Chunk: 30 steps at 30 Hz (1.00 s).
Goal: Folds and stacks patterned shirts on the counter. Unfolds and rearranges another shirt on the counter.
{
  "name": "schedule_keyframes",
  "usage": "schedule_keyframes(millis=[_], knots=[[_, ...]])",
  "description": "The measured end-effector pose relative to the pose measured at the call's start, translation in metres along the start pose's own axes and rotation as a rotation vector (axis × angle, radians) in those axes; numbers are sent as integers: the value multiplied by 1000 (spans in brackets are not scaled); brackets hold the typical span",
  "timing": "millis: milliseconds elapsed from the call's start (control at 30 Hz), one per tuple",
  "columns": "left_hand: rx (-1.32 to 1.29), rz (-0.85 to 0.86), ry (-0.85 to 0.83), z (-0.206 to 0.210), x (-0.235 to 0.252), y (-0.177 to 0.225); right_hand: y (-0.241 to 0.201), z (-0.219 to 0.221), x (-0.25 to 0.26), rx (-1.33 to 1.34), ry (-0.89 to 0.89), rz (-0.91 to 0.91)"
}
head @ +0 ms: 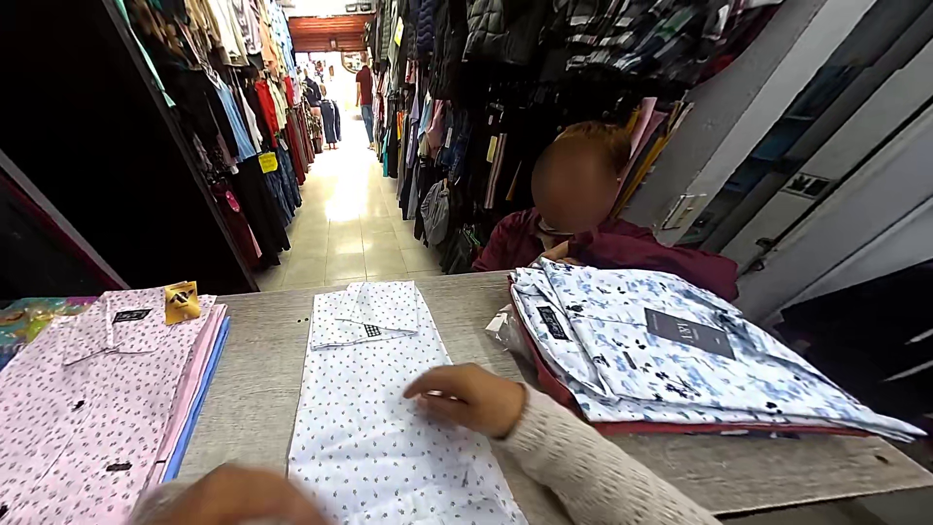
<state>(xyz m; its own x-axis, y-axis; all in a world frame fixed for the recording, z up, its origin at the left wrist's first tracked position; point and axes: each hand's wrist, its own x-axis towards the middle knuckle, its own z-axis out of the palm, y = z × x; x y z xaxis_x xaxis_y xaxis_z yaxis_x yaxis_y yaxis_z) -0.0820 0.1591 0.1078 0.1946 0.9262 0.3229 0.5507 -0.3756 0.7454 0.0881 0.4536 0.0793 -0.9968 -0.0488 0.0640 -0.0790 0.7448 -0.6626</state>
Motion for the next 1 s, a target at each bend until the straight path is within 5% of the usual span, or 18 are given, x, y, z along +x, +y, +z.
schedule_keyframes(millis=[133, 233, 333, 467, 600, 800, 1000], knots=[[303, -380, -47, 52, 49, -48, -4, 6, 75, -162, -180, 162], [441, -385, -34, 77, 43, -59, 2, 7, 113, -280, -206, 266], [420, -383, -57, 78, 38, -60, 25, -4, 161, -426, -28, 210], [403, -382, -93, 75, 35, -62, 44, -74, 221, -405, 284, 272], [386, -374, -92, 73, 33, -66, 66, -93, 201, -218, 507, 305], [403, -378, -131, 72, 36, -68, 114, -38, 132, -102, 628, 476], [336, -421, -203, 51, 46, -62, 118, -37, 113, -87, 637, 556]])
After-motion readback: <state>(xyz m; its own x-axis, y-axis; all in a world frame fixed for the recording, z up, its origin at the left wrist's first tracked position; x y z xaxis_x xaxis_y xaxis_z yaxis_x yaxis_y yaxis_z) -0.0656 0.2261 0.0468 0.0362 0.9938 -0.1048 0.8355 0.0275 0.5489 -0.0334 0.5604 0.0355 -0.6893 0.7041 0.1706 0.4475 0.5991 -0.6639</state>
